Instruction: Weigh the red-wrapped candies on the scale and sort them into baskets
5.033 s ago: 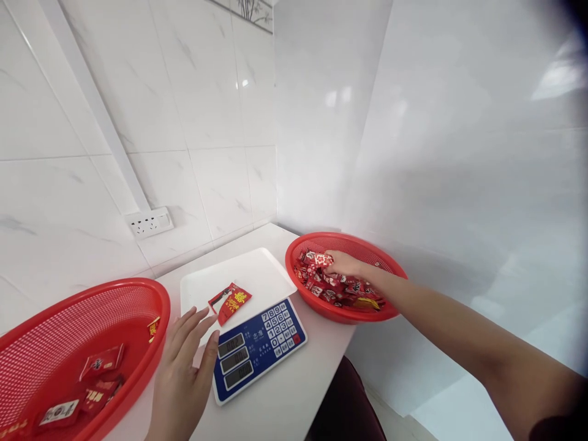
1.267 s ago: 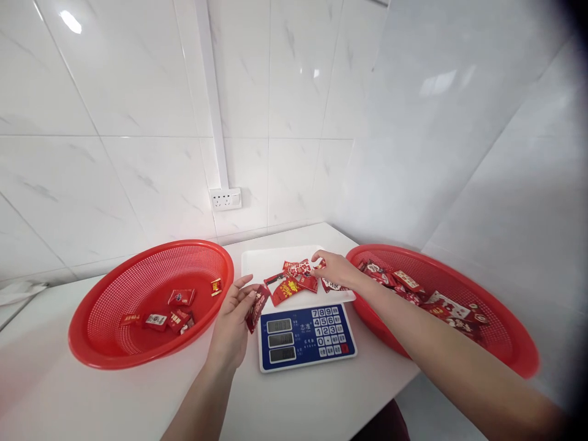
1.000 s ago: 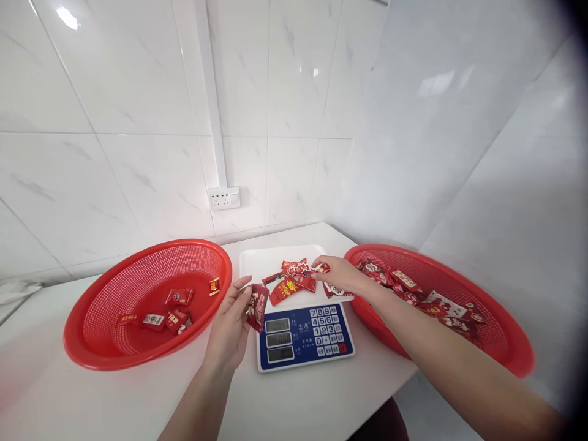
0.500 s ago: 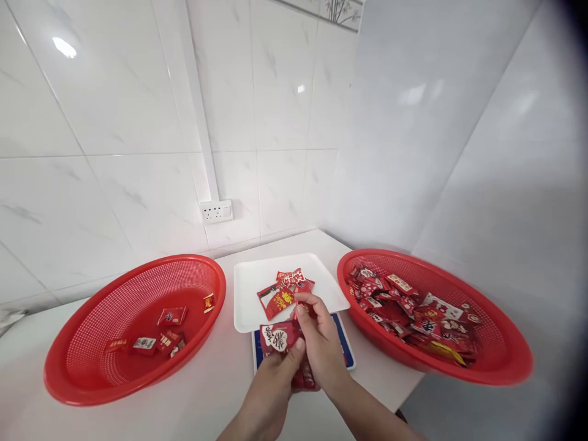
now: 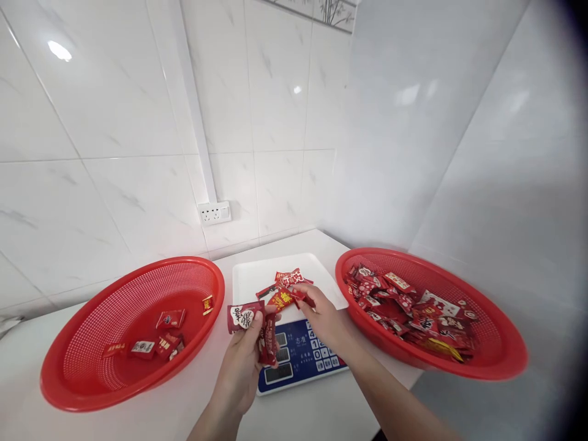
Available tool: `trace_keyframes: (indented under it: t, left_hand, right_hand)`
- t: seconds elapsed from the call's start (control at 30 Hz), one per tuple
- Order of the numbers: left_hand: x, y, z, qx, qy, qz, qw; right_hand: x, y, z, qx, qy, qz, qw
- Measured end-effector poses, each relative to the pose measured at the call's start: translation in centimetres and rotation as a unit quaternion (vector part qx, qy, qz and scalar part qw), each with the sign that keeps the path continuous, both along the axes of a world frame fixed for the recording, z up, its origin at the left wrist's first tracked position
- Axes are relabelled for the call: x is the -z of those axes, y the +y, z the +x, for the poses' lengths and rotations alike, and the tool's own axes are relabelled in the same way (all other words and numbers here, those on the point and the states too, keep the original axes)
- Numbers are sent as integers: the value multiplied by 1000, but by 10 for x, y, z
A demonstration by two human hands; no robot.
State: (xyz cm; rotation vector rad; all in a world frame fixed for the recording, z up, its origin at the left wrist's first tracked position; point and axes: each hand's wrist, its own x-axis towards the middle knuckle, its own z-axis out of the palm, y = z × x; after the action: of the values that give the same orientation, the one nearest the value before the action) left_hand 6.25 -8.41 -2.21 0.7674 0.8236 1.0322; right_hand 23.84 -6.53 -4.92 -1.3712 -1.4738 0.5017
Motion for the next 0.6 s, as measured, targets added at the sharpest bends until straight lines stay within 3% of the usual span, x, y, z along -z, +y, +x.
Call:
trace_keyframes:
  t: [0.17,0.33,0.43,0.6]
  left_hand:
    - [-3,3,-2,7,14,18,1000]
    - [-4,1,-3,21,24,18,999]
    - [-3,0,-4,18,21,18,999]
    - [-2,3,-5,22,8,37,999]
  right_hand:
    - [5,1,9,54,-130,45,989]
    - [4,17,16,84,-240,-39,966]
    - [0,35,16,78,-272,-68,957]
    - [-7,45,16,72,-281,-45,956]
